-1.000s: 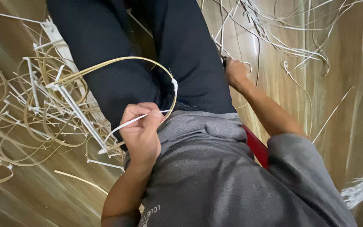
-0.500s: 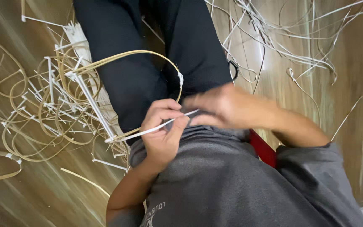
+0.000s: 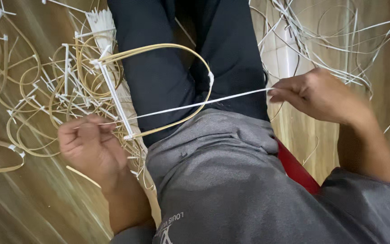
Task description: The person sits on the floor and weaves white plastic strips through a curved bamboo frame. They repeatedly pull strips through the frame, tighten them, and trim excess with scissors. The process continues with multiple strips being added to the same frame.
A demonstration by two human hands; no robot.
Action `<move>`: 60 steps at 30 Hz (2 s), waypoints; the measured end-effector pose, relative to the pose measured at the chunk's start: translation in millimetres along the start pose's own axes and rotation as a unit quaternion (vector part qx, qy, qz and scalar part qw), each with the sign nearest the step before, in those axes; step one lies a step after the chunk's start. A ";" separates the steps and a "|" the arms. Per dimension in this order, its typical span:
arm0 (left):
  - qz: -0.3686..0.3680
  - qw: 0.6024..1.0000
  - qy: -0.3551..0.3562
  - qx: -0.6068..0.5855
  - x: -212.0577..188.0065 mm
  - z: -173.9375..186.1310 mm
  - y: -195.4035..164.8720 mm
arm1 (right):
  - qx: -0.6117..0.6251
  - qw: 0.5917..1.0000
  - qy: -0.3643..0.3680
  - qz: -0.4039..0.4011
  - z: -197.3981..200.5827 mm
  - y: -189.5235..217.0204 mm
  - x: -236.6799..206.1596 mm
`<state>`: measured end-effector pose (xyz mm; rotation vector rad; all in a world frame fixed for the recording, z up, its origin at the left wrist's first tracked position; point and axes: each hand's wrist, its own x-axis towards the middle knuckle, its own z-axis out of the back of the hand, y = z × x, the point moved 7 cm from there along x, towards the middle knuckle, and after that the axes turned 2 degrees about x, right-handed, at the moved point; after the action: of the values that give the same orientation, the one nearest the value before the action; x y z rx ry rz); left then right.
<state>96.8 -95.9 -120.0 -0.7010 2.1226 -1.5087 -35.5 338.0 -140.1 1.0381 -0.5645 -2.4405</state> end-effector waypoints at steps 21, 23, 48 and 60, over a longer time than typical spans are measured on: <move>-0.109 0.915 0.336 0.193 -73.5 -168.9 14.2 | 0.185 0.943 -0.003 0.277 -16.7 136.1 8.8; -0.106 0.916 0.333 0.199 -75.6 -162.6 23.4 | 0.263 0.915 -0.003 0.305 -12.1 134.7 7.8; 0.075 0.983 0.170 -0.012 2.0 -127.3 -66.1 | 0.143 0.899 -0.051 0.410 -72.9 242.4 78.9; -0.065 0.991 0.115 0.025 -13.4 -89.3 -35.5 | 0.127 0.910 -0.018 0.394 -102.0 234.4 109.9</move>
<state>57.5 -32.4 -58.0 -0.6884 2.2343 -1.7819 23.6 66.1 -146.6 0.6595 -1.0882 -1.6931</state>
